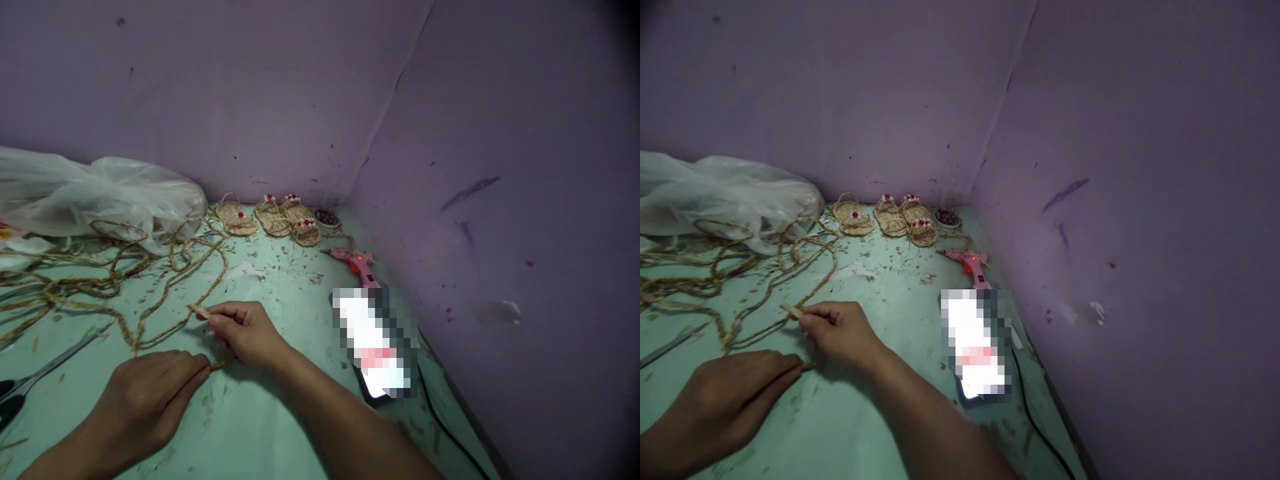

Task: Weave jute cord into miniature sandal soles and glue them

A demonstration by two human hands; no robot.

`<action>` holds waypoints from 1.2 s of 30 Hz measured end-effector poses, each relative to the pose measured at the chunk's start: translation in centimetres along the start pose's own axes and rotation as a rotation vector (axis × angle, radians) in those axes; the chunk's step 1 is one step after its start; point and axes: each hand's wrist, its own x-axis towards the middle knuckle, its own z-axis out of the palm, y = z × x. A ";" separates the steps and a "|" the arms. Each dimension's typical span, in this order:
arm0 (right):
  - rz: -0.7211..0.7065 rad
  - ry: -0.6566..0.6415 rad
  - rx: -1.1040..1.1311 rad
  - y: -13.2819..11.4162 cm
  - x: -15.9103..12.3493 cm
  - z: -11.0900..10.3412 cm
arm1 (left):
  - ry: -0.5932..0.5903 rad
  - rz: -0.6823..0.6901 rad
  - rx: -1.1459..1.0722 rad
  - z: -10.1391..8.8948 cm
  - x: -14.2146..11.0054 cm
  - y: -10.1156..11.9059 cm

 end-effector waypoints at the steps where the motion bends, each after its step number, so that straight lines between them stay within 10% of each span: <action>1: 0.004 0.015 -0.001 -0.1 0.0 0.1 | -0.022 0.031 0.002 -0.2 0.0 -0.2; 36: -0.050 0.015 -0.117 0.8 0.1 -0.2 | 0.139 0.018 0.168 -0.5 -0.2 -0.7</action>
